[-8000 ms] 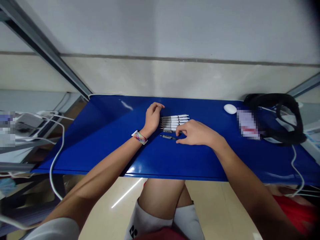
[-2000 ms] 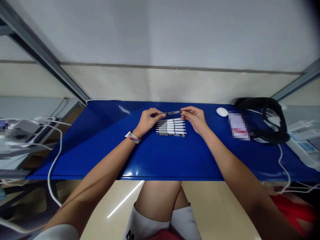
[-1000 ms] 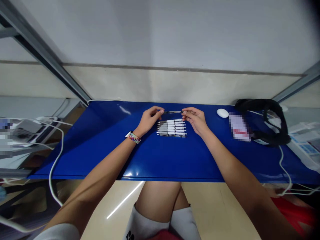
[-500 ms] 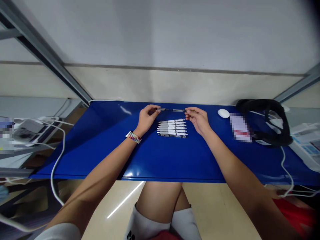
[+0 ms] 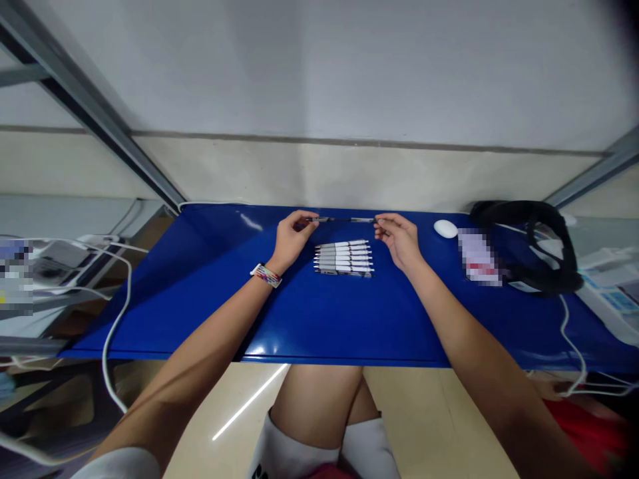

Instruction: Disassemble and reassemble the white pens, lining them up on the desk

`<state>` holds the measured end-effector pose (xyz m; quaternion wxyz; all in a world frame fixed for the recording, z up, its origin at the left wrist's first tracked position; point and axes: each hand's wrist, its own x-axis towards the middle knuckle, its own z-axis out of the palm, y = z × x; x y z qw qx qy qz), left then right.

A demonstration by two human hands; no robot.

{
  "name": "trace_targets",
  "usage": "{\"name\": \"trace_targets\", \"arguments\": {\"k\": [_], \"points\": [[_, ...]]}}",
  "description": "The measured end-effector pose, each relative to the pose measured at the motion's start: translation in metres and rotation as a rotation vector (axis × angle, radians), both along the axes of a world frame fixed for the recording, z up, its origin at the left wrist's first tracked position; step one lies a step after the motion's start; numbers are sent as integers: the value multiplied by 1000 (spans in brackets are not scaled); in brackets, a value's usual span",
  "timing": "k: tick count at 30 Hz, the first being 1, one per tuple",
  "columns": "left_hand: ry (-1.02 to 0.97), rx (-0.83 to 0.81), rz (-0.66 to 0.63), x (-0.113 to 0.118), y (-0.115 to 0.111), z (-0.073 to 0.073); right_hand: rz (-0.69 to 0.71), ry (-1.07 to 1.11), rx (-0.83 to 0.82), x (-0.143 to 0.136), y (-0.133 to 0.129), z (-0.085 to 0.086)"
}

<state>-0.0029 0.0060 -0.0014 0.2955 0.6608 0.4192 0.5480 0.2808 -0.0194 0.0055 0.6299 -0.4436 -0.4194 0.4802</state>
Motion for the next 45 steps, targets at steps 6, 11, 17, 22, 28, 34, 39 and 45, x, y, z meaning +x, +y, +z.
{"name": "trace_targets", "arguments": {"k": [6,11,17,22,28,34,39,45], "points": [[-25,-2,-18,-1,1,-2,-13,28,-9,1,0,1],[-30,-10,-26,-1,1,-2,-37,32,-21,2,0,1],[-27,-9,-16,-1,2,-2,-54,40,-30,5,1,1],[-22,-9,-3,-1,2,-2,-84,42,-41,6,1,2],[-12,-4,-1,-2,4,-4,-120,57,-54,7,1,2],[-13,-2,3,-3,4,-5,-145,65,-61,7,2,3],[-26,0,6,-3,4,-7,-147,56,-61,8,2,4],[-18,-1,10,-3,4,-5,-156,45,-61,9,3,2]]}}
